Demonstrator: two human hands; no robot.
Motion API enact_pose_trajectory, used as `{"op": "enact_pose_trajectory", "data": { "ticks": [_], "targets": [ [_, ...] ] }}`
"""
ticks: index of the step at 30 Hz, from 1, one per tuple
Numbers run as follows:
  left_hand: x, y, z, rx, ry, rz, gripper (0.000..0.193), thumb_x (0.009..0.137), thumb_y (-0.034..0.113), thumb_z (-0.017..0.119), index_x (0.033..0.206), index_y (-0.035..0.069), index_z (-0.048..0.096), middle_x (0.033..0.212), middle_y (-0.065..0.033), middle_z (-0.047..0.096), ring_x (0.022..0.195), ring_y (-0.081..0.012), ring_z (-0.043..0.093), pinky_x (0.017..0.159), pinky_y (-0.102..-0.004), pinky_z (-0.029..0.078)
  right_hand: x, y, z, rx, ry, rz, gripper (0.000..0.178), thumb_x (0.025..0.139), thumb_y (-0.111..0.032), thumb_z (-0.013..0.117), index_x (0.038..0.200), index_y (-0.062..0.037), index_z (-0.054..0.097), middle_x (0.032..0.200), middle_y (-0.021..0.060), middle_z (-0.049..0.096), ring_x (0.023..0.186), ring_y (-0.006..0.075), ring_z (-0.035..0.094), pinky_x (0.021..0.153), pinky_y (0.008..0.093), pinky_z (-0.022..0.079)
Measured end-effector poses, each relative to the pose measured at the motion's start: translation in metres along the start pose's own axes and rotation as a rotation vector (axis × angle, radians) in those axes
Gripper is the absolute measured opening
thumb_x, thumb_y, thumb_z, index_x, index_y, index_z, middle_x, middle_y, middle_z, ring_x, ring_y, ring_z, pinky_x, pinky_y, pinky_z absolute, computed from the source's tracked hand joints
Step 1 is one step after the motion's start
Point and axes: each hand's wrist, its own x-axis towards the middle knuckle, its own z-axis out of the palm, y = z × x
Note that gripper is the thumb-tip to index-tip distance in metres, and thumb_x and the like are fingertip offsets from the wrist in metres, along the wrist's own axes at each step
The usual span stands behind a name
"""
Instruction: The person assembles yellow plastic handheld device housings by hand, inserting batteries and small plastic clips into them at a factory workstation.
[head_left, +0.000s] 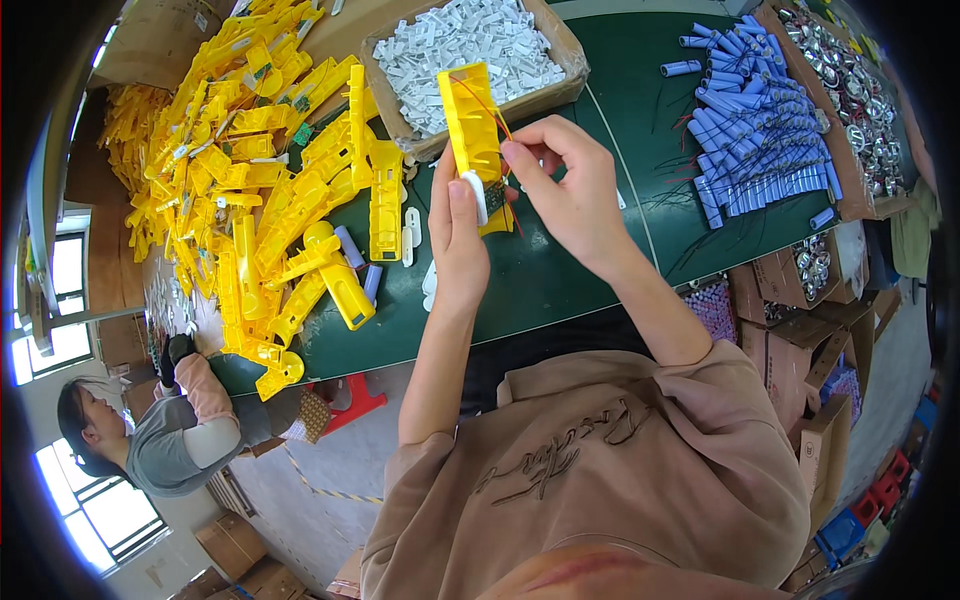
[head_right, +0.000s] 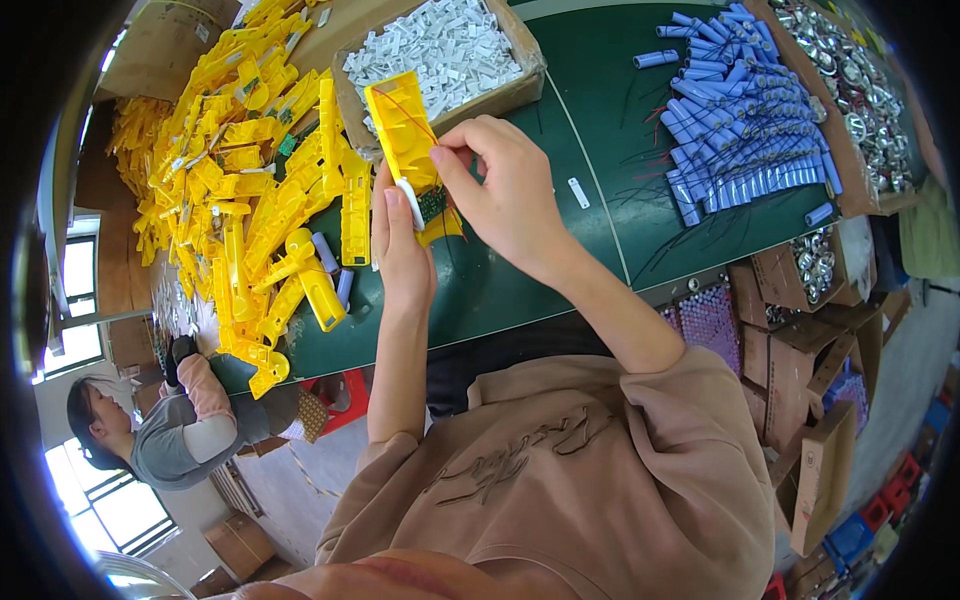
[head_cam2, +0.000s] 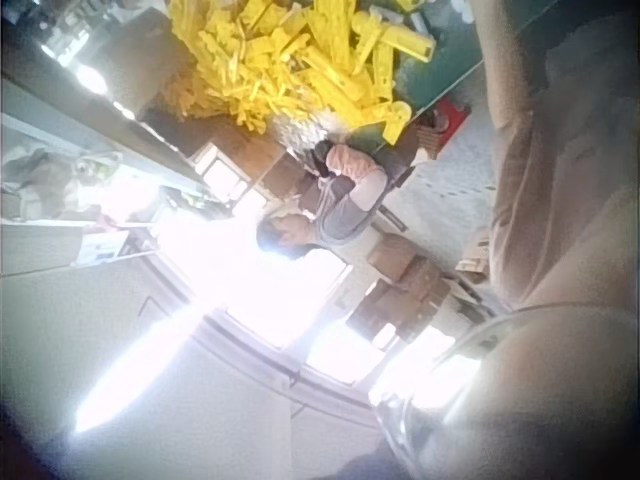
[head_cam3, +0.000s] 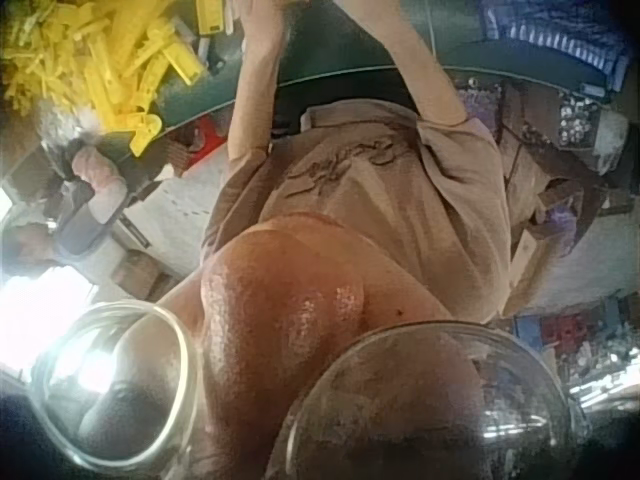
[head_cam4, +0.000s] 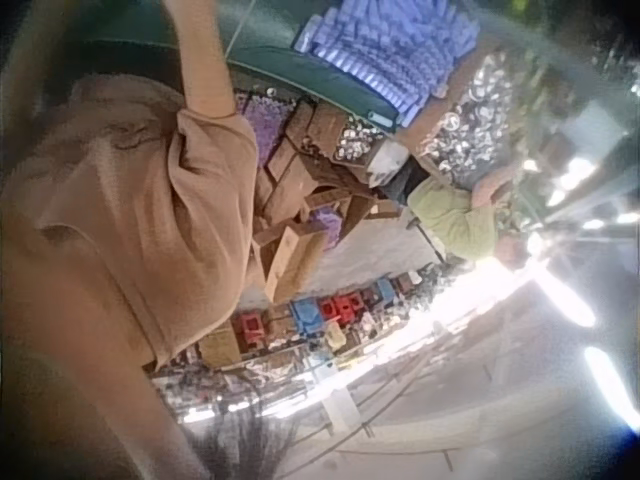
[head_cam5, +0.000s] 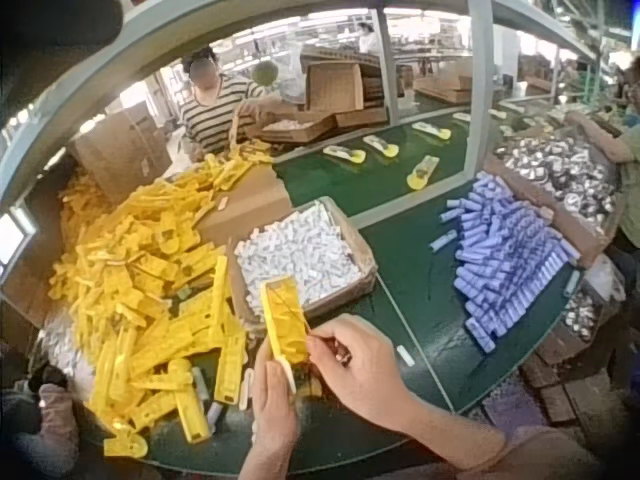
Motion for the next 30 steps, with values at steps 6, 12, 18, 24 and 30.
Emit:
{"op": "enact_pose_trajectory", "data": {
  "ticks": [6,12,18,24,30],
  "targets": [
    [0.010,-0.009,0.001,0.293,0.153,0.173,0.045,0.100,0.027,0.027,0.135,0.000,0.033,0.118,-0.0142,0.052,0.107,-0.0189,0.051,0.094,-0.0317,0.038,-0.008,0.005,0.027,-0.034,0.129,-0.019,0.008,0.080,-0.005,0.063,0.084,-0.0007,0.058,0.072,0.0089,0.059,0.062,0.0196,0.056,0.056,0.0295,0.045],
    [0.028,-0.009,-0.005,-0.059,0.126,0.034,0.040,0.098,0.021,0.037,0.132,0.002,0.031,0.105,-0.0142,0.058,0.093,-0.0169,0.056,0.081,-0.0298,0.046,-0.005,0.023,0.045,-0.097,0.144,-0.130,0.009,0.078,-0.002,0.060,0.084,-0.0019,0.054,0.073,0.0112,0.057,0.068,0.0285,0.054,0.060,0.0367,0.044],
    [0.041,-0.013,-0.003,-0.158,0.146,-0.019,0.038,0.092,0.005,0.044,0.128,0.003,0.034,0.101,-0.0147,0.059,0.090,-0.0168,0.057,0.081,-0.0291,0.046,0.006,0.025,0.038,-0.375,0.156,-0.408,0.011,0.075,-0.009,0.061,0.082,-0.0051,0.054,0.080,0.0113,0.056,0.074,0.0273,0.054,0.066,0.0362,0.041],
    [0.053,-0.013,-0.016,-0.115,0.065,-0.027,0.036,0.092,0.007,0.039,0.127,0.003,0.036,0.100,-0.0144,0.059,0.086,-0.0173,0.058,0.079,-0.0303,0.047,0.034,0.026,-0.028,-0.439,-0.115,-0.513,0.023,0.071,-0.004,0.061,0.094,-0.0071,0.061,0.083,0.0074,0.060,0.078,0.0252,0.058,0.070,0.0355,0.044],
    [0.046,-0.020,-0.024,-0.035,-0.141,-0.070,0.036,0.092,0.010,0.040,0.127,0.001,0.036,0.098,-0.0152,0.059,0.074,-0.0177,0.060,0.067,-0.0297,0.050,0.104,0.129,-0.200,-1.507,-0.545,-0.385,0.030,0.073,-0.010,0.064,0.103,-0.0083,0.062,0.089,0.0070,0.055,0.091,0.0232,0.054,0.075,0.0343,0.046]
  ]
}}
